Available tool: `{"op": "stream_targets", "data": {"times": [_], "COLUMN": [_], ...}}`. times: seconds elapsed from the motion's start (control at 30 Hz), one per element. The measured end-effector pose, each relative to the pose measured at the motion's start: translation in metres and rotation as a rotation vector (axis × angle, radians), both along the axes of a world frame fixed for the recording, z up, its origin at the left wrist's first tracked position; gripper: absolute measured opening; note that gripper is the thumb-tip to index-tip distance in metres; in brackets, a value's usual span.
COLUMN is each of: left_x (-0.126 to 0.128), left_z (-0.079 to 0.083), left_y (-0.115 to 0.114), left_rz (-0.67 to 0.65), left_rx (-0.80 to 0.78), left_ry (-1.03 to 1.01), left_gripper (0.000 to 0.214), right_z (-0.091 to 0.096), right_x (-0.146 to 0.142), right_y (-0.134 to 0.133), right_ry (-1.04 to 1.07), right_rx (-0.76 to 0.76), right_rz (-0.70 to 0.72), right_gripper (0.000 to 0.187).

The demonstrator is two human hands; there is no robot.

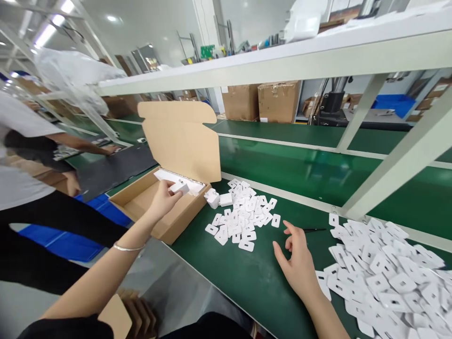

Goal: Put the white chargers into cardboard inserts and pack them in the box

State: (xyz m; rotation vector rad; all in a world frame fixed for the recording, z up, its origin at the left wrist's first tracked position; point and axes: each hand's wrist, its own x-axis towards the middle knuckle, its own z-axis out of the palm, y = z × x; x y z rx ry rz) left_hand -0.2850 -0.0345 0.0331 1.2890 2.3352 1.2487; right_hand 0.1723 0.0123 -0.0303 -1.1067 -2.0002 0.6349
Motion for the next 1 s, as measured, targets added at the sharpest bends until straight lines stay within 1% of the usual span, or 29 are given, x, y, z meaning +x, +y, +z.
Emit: {"op": "stream_targets", "data": {"times": [0.07, 0.13, 0.2, 0.3, 0.37, 0.43, 0.5, 0.53, 0.6, 0.63, 0.67, 0.73, 0.77, 0.8, 0.83, 0.9, 1.0], "left_x": [-0.022, -0.03, -0.028, -0.022, -0.021, -0.025, -0.031, -0.035, -0.043, -0.047, -0.05, -0.057, -0.06, -0.063, -0.065, -0.071, -0.078], "left_z": [-0.005, -0.01, -0.017, -0.026, -0.031, -0.034, -0.035, -0.034, -0.032, -0.03, -0.027, -0.023, -0.02, -0.019, -0.018, -0.017, -0.021], "left_y": [-0.006, -0.008, -0.006, 0.003, 0.008, 0.01, 0.009, 0.008, 0.008, 0.01, 0.012, 0.02, 0.024, 0.028, 0.032, 0.038, 0.043], "left_rz": [-0.038, -0.128, -0.217, -0.322, -0.391, -0.459, -0.512, -0.53, -0.548, -0.556, -0.564, -0.59, -0.619, -0.657, -0.699, -0.76, -0.751], "left_rx": [-0.113, -0.175, -0.22, -0.227, -0.219, -0.22, -0.223, -0.225, -0.215, -0.202, -0.186, -0.163, -0.167, -0.182, -0.203, -0.224, -0.165], "left_ry": [0.012, 0.007, 0.011, 0.017, 0.011, 0.005, 0.008, 0.014, 0.044, 0.109, 0.215, 0.508, 0.657, 0.776, 0.848, 0.907, 0.867], "left_gripper": [0.032, 0.034, 0.035, 0.033, 0.032, 0.032, 0.036, 0.04, 0.049, 0.053, 0.057, 0.068, 0.073, 0.077, 0.08, 0.084, 0.098], "right_z": [-0.003, -0.005, -0.006, -0.005, -0.001, 0.006, 0.013, 0.017, 0.023, 0.024, 0.025, 0.022, 0.019, 0.015, 0.009, -0.003, -0.019], "right_x": [-0.001, -0.001, -0.001, -0.002, -0.008, -0.022, -0.046, -0.063, -0.106, -0.13, -0.155, -0.205, -0.227, -0.246, -0.261, -0.281, -0.288], "right_y": [0.002, 0.005, 0.007, 0.007, 0.003, -0.007, -0.021, -0.029, -0.042, -0.047, -0.051, -0.054, -0.054, -0.054, -0.054, -0.055, -0.06], "right_ry": [-0.019, -0.034, -0.047, -0.09, -0.136, -0.185, -0.228, -0.25, -0.289, -0.311, -0.339, -0.354, -0.346, -0.34, -0.331, -0.295, -0.22], "right_rx": [0.012, 0.021, 0.045, 0.121, 0.182, 0.231, 0.272, 0.287, 0.288, 0.296, 0.315, 0.344, 0.349, 0.342, 0.329, 0.309, 0.313], "right_rz": [0.005, -0.003, -0.009, 0.011, 0.06, 0.143, 0.254, 0.309, 0.439, 0.507, 0.567, 0.642, 0.659, 0.654, 0.64, 0.595, 0.554], "right_gripper": [0.05, 0.046, 0.042, 0.035, 0.031, 0.028, 0.03, 0.033, 0.047, 0.058, 0.068, 0.086, 0.093, 0.096, 0.096, 0.094, 0.094]}}
